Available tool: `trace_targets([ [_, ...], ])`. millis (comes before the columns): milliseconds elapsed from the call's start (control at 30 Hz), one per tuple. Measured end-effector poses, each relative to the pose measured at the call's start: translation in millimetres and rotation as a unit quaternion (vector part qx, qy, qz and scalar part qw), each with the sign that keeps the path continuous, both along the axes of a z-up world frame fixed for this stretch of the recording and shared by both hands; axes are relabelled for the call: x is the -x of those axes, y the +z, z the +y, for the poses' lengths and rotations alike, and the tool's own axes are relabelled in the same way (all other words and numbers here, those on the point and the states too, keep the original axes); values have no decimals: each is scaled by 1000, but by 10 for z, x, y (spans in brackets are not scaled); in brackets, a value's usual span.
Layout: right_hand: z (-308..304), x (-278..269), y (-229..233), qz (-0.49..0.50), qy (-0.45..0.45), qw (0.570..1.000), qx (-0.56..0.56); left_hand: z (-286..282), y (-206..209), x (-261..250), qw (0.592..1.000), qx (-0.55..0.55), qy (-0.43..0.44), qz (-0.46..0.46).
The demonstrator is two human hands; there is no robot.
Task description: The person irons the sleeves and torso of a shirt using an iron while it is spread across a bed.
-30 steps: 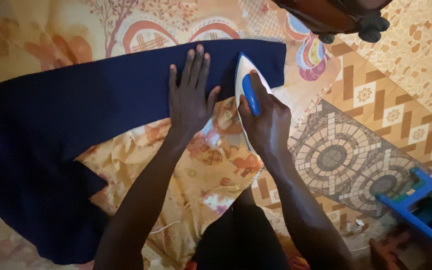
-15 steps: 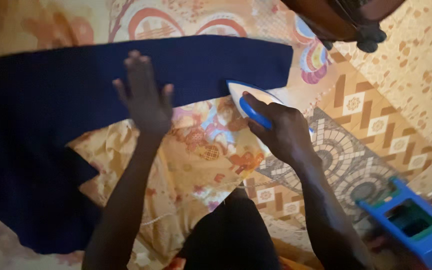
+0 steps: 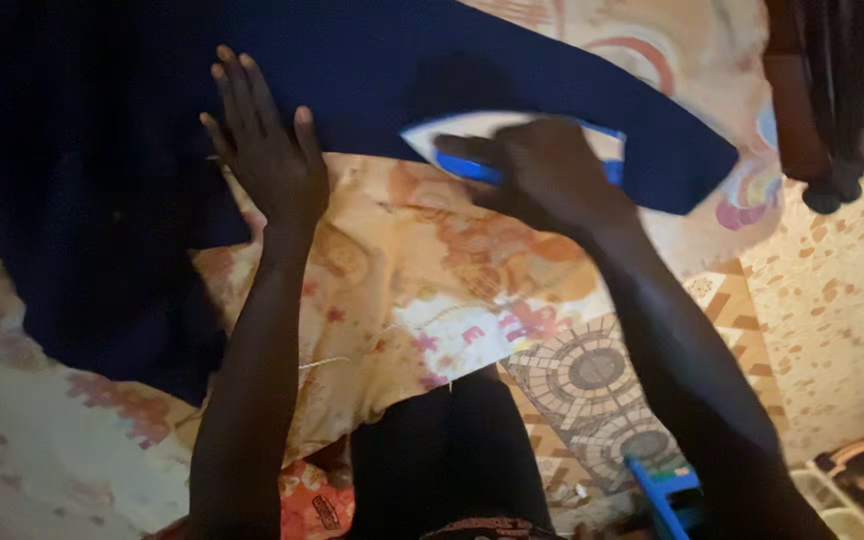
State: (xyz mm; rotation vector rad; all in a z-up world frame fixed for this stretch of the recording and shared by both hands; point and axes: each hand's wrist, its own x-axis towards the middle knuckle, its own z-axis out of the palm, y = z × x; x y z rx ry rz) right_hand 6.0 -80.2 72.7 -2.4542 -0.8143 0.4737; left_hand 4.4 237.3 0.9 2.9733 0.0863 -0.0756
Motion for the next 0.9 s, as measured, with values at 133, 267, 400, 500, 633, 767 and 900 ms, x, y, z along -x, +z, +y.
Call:
trace_targets([
  [133,-13,72,118,19,-21,997,-70,218,38,-1,999,-28,-4,42],
  [267,405,15,107,36,-72,996,-27,282,-59,-22,1000,-13,-1,9],
  [400,1056,-120,-1,-28,-134,990,-43,316,-43,-49,1000,-8,7,19],
  [500,1112,-168,-39,-46,-240,969,-41,332,16,-18,999,-2,1,37],
  [633,1024,-132,50,-95,-296,948,-72,303,89,-84,997,-16,5,69],
  [767,1131,-334,65,-93,-231,964,-88,328,70,-63,998,18,2,54],
  [900,1196,-639,-18,-113,-237,961,-88,351,-5,-16,999,26,1,31],
])
